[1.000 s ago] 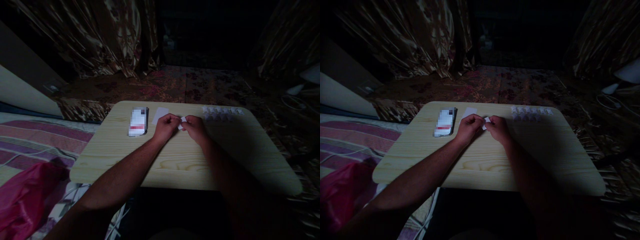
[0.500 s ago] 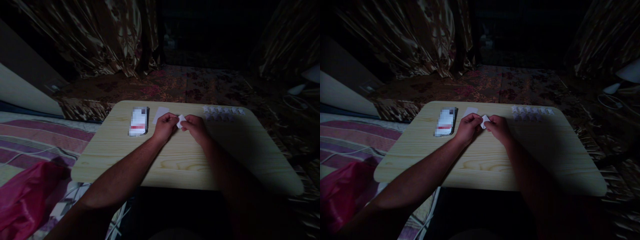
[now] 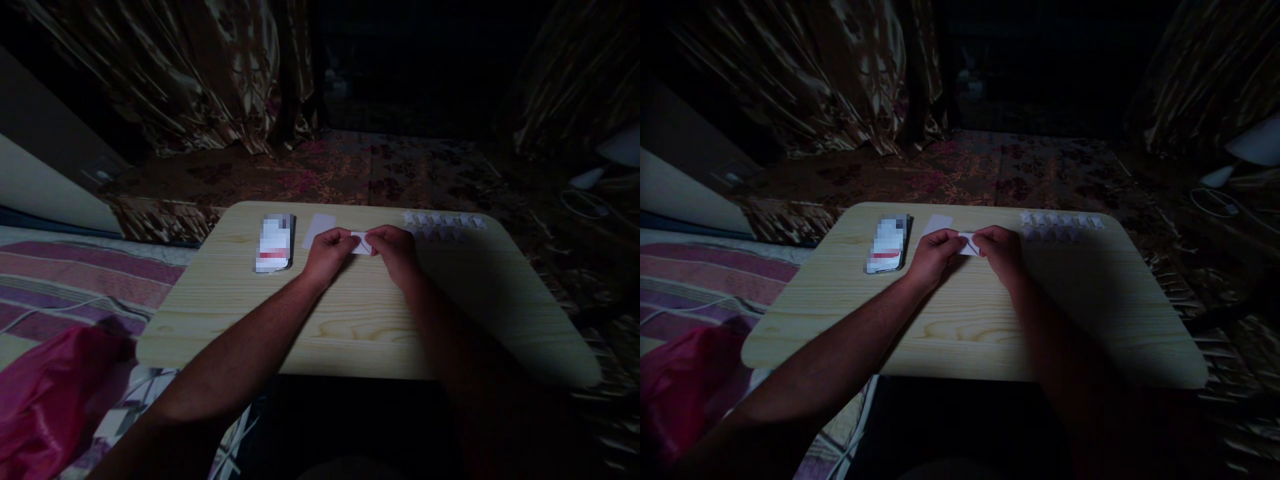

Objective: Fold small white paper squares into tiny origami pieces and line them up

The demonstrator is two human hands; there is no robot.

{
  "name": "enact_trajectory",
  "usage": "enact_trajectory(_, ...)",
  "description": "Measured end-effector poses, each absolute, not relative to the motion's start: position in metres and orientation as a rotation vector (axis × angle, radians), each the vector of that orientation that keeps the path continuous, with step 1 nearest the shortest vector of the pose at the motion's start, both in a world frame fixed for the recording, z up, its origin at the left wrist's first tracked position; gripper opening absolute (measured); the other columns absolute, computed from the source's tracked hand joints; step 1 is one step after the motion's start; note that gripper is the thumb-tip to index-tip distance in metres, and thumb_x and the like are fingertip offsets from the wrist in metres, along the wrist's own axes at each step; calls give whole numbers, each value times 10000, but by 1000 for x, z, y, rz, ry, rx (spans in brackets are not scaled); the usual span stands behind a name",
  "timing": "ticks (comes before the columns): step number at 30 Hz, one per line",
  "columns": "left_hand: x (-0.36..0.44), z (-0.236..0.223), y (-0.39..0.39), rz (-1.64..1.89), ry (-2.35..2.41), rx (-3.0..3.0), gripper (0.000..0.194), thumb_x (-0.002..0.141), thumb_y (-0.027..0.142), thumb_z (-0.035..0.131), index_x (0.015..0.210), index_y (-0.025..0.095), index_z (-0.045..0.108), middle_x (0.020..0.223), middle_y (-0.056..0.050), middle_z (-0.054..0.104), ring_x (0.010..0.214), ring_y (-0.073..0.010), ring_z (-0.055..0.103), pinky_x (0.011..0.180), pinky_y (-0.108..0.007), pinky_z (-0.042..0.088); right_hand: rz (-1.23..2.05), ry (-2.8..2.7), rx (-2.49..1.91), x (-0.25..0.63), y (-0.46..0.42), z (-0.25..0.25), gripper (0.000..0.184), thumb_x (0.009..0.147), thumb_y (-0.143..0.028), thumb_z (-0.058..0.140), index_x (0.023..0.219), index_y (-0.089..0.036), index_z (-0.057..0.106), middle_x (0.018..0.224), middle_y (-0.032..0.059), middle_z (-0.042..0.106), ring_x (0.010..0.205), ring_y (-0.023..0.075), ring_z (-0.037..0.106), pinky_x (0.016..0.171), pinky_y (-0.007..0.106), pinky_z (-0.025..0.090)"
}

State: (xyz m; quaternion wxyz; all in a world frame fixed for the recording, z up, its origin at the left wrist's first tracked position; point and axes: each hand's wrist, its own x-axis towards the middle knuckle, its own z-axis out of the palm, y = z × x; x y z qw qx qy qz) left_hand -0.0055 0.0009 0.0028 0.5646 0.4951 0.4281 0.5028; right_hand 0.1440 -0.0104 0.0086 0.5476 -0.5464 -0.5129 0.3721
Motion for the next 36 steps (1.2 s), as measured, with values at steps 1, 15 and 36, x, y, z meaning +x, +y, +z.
enact_trajectory(1,-6,2,2,1174,981,1164,247,647,321,740,797,133,686,619,11,612,490,-63,447,481,-207,326,902,-1243,-1289,144,-10,8,180,684,-330,676,746,-163,700,505,-28,584,485,111,516,499,240,381)
enact_trajectory(15,-7,-6,7,1229,982,1096,300,667,288,738,914,137,657,576,-2,631,442,-91,503,443,-208,361,891,-1158,-1210,144,-8,2,126,702,-289,656,760,-192,600,542,-43,588,469,95,517,482,223,382)
enact_trajectory(36,-5,-5,4,1207,959,1148,282,621,261,772,827,134,626,589,1,635,443,-77,491,445,-202,358,849,-1286,-1241,138,-9,2,164,660,-296,678,744,-192,585,646,-12,640,533,117,562,507,241,436)
